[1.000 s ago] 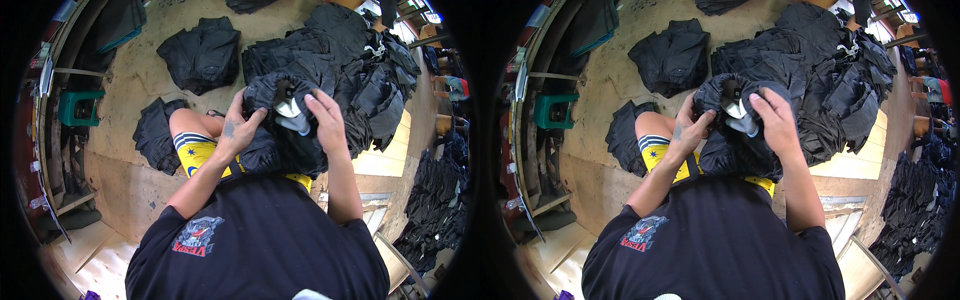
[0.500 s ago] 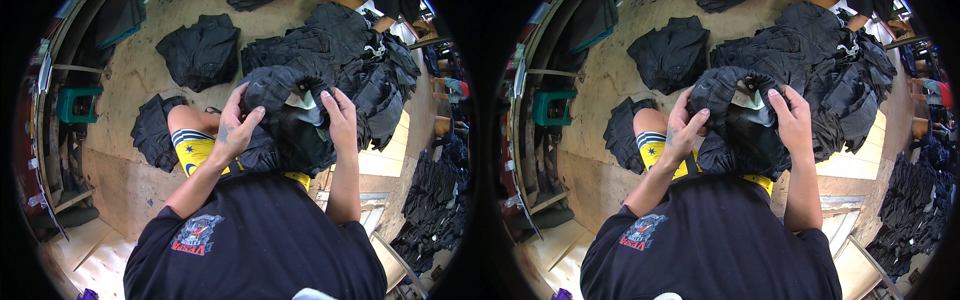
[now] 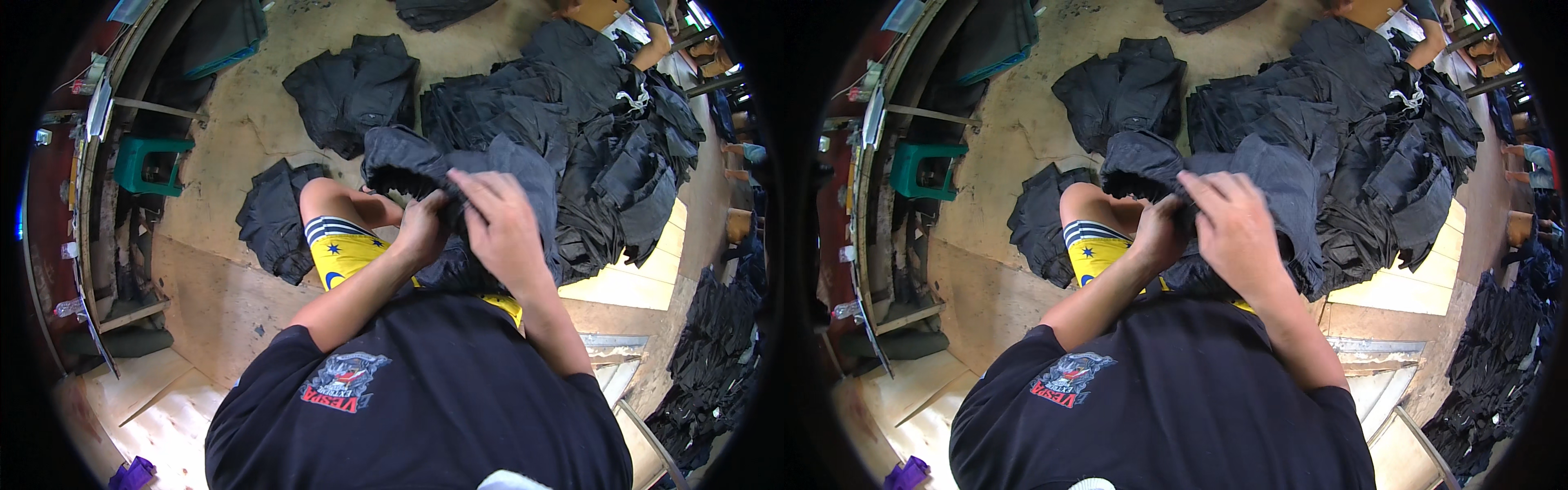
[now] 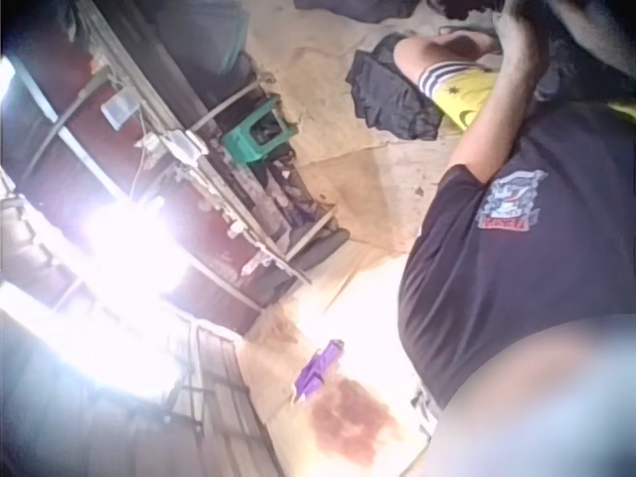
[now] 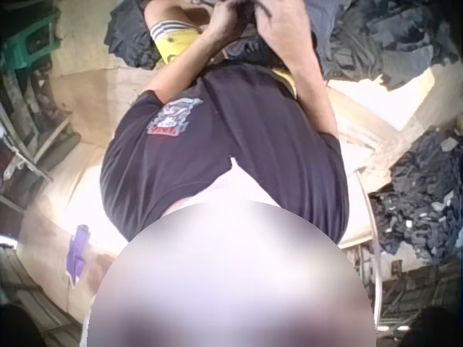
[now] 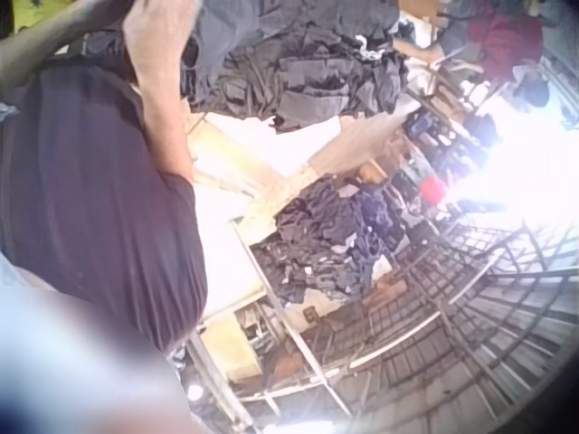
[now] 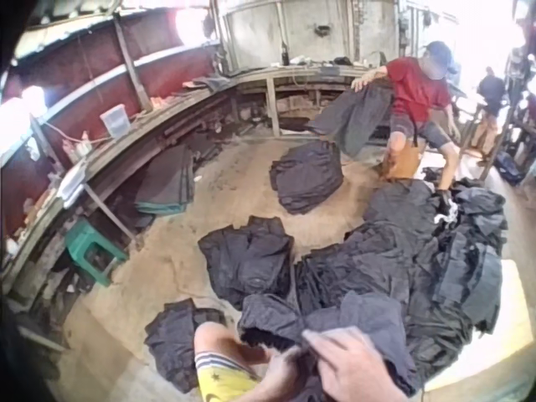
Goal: The person sits on the floor and repeatedly picks up black fabric pieces from a large pile. They unfold each piece, smooth it out, and fold it into a smaller rectangle before placing it into a separate stack. The person continues this process for multiple items throughout the clip.
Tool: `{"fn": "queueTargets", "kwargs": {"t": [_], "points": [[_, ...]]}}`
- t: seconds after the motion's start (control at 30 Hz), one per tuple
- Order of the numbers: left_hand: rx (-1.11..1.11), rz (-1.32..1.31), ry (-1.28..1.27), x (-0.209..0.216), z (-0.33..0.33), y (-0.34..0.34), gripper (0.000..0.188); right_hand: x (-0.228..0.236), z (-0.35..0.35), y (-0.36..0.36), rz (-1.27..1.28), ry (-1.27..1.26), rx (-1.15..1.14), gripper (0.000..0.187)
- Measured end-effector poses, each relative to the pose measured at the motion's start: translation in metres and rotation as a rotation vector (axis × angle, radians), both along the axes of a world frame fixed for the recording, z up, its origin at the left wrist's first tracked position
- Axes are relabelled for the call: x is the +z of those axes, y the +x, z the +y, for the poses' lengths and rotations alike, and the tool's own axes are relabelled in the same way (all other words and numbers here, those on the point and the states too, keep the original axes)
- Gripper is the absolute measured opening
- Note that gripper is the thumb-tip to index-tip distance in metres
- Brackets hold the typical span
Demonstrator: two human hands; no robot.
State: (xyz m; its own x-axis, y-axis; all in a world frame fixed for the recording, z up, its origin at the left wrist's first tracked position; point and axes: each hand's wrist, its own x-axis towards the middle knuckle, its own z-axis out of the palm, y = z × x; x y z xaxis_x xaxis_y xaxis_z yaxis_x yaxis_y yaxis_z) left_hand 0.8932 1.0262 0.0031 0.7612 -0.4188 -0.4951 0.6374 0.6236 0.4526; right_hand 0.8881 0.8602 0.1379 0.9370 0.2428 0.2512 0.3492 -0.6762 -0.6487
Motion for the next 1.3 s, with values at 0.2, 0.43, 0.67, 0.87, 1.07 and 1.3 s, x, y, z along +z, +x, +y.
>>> {"fn": "queueTargets", "kwargs": {"t": [0.2, 0.43, 0.67, 0.87, 1.07, 1.3], "points": [[0.061, -0.074, -0.1, 0.056, -0.005, -0.018, 0.054, -0.005, 0.0, -0.007, 0.162, 0.038, 0.03, 0.045], [0.351, 0.083, -0.085, 0.044, 0.022, 0.09, 0.045, -0.012, 0.008, -0.026, 0.187, 0.18, 0.291, 0.038], [0.539, -0.416, -0.16, 0.123, 0.051, 0.22, 0.037, -0.013, -0.029, -0.026, 0.194, 0.217, 0.015, 0.032], [0.218, -0.588, -0.678, 0.115, 0.118, 0.289, 0.046, -0.027, -0.049, -0.043, 0.198, 0.083, -0.067, 0.032], [0.685, -0.145, -0.047, -0.029, 0.161, 0.266, 0.06, -0.047, -0.059, -0.065, 0.306, -0.039, -0.001, 0.038], [0.003, 0.2, 0.46, -0.16, 0.116, 0.095, 0.081, -0.074, -0.084, -0.068, 0.29, -0.174, -0.035, 0.043]]}}
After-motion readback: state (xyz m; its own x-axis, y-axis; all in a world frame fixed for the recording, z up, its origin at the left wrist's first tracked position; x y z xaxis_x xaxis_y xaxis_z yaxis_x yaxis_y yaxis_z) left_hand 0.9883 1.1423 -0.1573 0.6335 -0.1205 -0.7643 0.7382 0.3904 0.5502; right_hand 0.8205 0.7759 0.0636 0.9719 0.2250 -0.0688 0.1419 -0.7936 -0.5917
